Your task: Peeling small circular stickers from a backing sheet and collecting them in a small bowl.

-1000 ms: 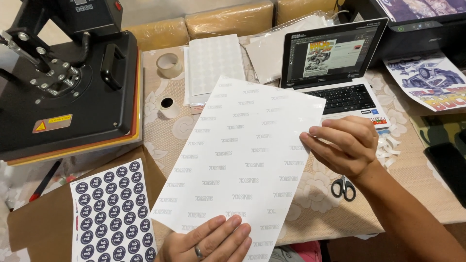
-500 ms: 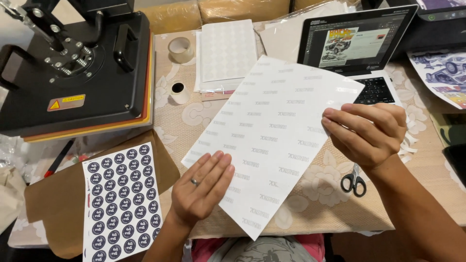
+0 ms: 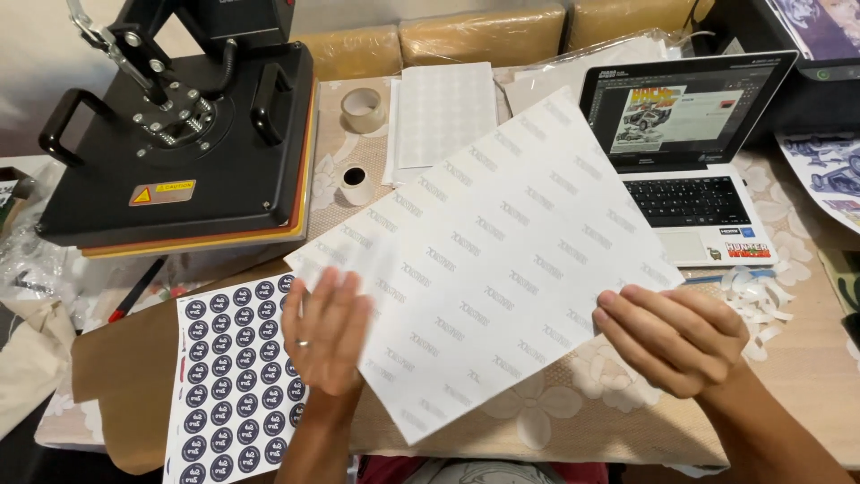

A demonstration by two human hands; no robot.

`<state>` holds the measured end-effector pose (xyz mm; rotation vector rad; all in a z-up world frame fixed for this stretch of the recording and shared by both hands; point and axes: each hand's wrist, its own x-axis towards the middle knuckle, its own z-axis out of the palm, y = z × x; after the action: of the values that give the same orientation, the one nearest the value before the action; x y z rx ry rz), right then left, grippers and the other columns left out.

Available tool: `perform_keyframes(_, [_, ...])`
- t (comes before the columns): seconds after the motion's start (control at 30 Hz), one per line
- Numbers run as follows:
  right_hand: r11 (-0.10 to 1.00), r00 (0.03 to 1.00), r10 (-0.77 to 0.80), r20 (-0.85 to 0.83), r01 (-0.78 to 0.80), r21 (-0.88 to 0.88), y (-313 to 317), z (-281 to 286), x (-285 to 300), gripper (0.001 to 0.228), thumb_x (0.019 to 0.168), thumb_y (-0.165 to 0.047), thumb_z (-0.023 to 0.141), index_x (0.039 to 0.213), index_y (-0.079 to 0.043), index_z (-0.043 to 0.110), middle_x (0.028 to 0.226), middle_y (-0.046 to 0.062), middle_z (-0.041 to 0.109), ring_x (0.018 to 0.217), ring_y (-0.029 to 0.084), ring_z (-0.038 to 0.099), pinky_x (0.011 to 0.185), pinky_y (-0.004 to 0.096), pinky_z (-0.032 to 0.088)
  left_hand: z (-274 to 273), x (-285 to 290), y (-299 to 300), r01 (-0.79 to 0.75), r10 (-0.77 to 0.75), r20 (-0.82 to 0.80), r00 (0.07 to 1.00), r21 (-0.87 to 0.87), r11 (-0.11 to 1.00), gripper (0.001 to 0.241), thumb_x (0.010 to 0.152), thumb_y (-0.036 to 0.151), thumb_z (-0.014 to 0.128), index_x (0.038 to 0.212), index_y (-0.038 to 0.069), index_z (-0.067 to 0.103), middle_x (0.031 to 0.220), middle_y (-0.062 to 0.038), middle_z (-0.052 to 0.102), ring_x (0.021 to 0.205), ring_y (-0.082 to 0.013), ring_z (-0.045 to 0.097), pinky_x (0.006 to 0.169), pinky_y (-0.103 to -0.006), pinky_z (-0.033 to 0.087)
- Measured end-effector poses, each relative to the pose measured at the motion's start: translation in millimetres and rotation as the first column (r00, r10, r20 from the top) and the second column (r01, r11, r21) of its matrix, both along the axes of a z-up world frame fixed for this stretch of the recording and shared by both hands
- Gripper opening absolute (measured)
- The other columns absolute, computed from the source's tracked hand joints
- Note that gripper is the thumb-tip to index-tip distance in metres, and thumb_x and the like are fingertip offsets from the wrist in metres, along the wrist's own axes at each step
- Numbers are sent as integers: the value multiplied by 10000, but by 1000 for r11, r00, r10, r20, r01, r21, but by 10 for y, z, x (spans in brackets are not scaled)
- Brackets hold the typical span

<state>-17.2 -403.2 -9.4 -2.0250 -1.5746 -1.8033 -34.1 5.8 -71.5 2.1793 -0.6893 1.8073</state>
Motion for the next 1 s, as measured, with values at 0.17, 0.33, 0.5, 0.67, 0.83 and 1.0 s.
perform_keyframes(0.17, [999, 995, -33, -95, 32, -10, 186, -36, -281, 98, 1067, -41, 777, 1072, -90, 862, 1104, 89, 871, 948, 224, 820, 861, 326, 567, 174, 82, -654, 157, -204, 21, 979, -717, 679, 488, 1209, 117, 638, 1659, 58, 461, 1703, -212, 526, 1621, -330, 556, 1403, -496, 508])
perform_keyframes(0.33, [998, 986, -42, -159, 47, 28, 455, -218, -471, 79, 1069, -95, 794, 1101, -101, 866, 1112, 80, 869, 946, 189, 811, 824, 320, 576, 49, 14, -893, 275, -408, 24, 913, -774, 570, 539, 1181, 223, 577, 1676, 50, 448, 1721, -207, 512, 1639, -332, 531, 1417, -502, 478])
perform_keyframes(0.5, [994, 913, -50, -406, 85, 68, 937, -272, -708, 227, 1118, -65, 597, 1134, -56, 823, 1091, 107, 835, 852, 227, 765, 684, 366, 579, -108, -40, -1031, 364, -590, 42, 806, -823, 437, 615, 1154, 328, 515, 1692, 42, 435, 1740, -203, 498, 1657, -333, 506, 1431, -507, 448])
perform_keyframes(0.67, [995, 886, -37, -463, 78, 70, 1207, -530, -859, 222, 1086, 15, 654, 1215, -41, 826, 1150, 106, 809, 781, 220, 680, 625, 379, 538, -420, -236, -916, 370, -693, 51, 719, -872, 320, 707, 1126, 433, 454, 1709, 34, 421, 1758, -198, 485, 1676, -335, 481, 1446, -513, 418])
perform_keyframes(0.83, [992, 874, -50, -483, 98, 76, 1334, -601, -922, 257, 1117, -59, 615, 1224, -51, 849, 1156, 104, 815, 771, 225, 696, 649, 386, 538, -861, -162, -721, 401, -775, 118, 621, -897, 184, 810, 1098, 539, 392, 1726, 27, 408, 1776, -194, 471, 1694, -336, 456, 1460, -518, 387])
perform_keyframes(1.0, [983, 858, -107, -503, 169, 79, 1344, -653, -928, 239, 1100, -94, 666, 1224, -100, 871, 1120, 73, 841, 751, 195, 692, 633, 357, 536, -689, -213, -885, 433, -870, 215, 444, -901, -2, 920, 1070, 644, 331, 1743, 19, 395, 1795, -189, 457, 1712, -338, 431, 1475, -523, 357])
